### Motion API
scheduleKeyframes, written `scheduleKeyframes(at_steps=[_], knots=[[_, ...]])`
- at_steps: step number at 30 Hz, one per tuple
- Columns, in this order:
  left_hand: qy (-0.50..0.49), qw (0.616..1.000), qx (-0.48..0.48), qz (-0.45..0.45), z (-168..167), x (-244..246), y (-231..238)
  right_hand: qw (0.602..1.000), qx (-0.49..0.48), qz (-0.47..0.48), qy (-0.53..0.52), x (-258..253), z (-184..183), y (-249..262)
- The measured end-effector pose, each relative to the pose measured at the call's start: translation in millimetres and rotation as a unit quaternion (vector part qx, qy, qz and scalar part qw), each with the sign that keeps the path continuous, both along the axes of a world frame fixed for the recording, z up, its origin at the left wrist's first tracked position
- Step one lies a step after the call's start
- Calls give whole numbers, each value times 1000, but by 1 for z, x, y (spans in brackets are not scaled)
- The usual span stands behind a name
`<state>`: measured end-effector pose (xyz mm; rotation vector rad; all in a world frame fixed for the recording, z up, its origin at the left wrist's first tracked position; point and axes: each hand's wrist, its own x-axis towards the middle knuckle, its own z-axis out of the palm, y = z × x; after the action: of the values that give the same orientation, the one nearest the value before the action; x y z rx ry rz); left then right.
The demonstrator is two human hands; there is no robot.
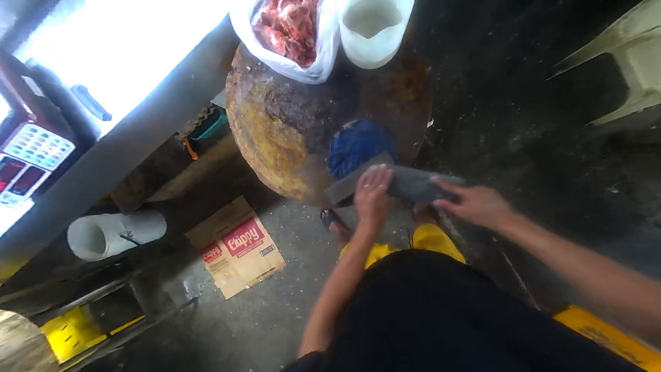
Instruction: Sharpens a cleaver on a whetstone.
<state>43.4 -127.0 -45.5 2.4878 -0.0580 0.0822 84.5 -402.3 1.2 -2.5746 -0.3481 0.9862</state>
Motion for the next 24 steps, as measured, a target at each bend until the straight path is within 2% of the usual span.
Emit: scheduleKeyframes(at_steps=[1, 3, 4, 6, 8, 10, 11, 13, 17, 19, 21, 22, 24], knots=[[-1, 1000, -16, -20, 1, 11, -21, 1000, -26, -7, -12, 6, 6, -21], [16, 999, -19, -41, 0, 11, -11, 999, -44, 7, 1, 12, 4, -15], [14, 1000, 4, -27, -7, -1, 16, 999, -35, 27, 14, 12, -4, 12], [13, 996, 81, 45, -22, -39, 100, 996, 22, 79, 36, 4, -32, 97], [44, 984, 125, 120, -10, -84, 184, 984, 102, 134, 58, -9, -47, 191], [61, 975, 139, 163, 7, -108, 223, 969, 159, 174, 73, -19, -45, 242], [57, 975, 137, 167, 10, -106, 221, 967, 167, 174, 79, -18, -39, 242], [42, 982, 119, 144, 9, -79, 179, 976, 151, 130, 83, -7, -26, 196], [-18, 999, 20, 40, -7, -5, 20, 1000, 17, 17, 20, 11, -3, 26], [-33, 999, -11, 4, -17, 30, -33, 999, -30, -7, -17, 28, 8, -27], [-29, 999, -10, -12, -25, 27, -24, 999, -38, 6, -13, 33, 2, -22], [-18, 1000, 9, -2, -26, 12, 5, 999, -29, 29, -1, 33, -7, 4], [-3, 995, 75, 68, -28, -37, 91, 995, 30, 91, 24, 21, -36, 89]])
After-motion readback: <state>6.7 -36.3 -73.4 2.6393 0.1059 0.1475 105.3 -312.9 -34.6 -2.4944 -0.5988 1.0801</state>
